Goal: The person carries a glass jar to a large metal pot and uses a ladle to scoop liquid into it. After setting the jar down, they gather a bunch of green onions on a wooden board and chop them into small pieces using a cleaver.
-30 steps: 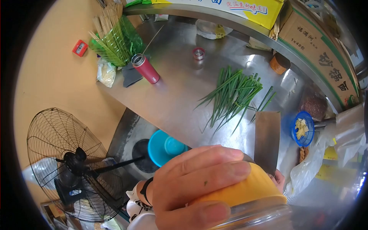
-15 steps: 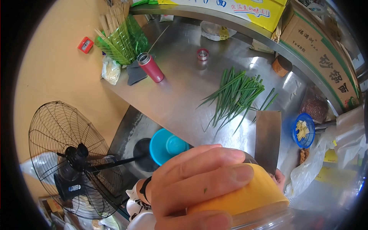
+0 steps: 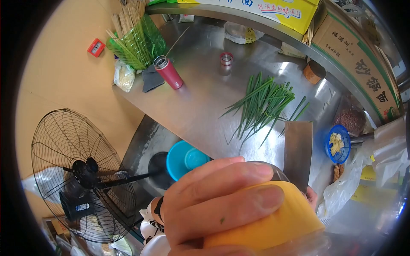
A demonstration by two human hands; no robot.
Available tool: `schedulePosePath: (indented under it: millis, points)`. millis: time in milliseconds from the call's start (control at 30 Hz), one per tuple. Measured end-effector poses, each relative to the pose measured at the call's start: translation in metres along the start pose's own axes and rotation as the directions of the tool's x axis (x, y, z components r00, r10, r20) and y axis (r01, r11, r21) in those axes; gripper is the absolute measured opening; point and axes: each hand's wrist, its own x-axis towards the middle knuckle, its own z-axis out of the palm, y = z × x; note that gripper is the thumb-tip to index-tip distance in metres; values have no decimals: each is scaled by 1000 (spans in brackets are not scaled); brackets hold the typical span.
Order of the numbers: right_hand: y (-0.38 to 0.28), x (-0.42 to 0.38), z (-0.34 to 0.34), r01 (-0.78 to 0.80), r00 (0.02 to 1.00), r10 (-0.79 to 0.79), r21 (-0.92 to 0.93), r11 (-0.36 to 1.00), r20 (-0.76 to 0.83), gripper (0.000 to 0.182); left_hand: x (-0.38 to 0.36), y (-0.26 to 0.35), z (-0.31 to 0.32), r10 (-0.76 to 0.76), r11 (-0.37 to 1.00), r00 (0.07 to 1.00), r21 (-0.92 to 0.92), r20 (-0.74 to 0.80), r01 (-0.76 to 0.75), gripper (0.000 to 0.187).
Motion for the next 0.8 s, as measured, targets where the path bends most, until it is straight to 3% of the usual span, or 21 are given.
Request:
schedulePosePath:
  millis: [100, 200, 300, 700, 800]
  points:
    - [6, -2, 2, 24, 998, -22, 25, 999, -62, 10, 5, 8, 8, -34, 996, 997, 80, -65, 40, 63]
    - [-5, 0, 0, -26, 1000, 26, -9, 1000, 12, 10, 7, 9, 1, -81, 984, 995, 160, 50, 72, 62]
    - [-6, 0, 0, -19, 1000, 20, -20, 1000, 19, 10, 19, 27, 10, -250, 950, 968, 201, 32, 239, 58]
    - [4, -1, 2, 74, 997, -73, 25, 997, -30, 11, 28, 67, -23, -716, 686, 690, -71, 108, 724, 36]
    - [-3, 3, -5, -15, 997, 14, 18, 1000, 81, 11, 30, 75, -28, -777, 615, 624, -110, 88, 781, 36]
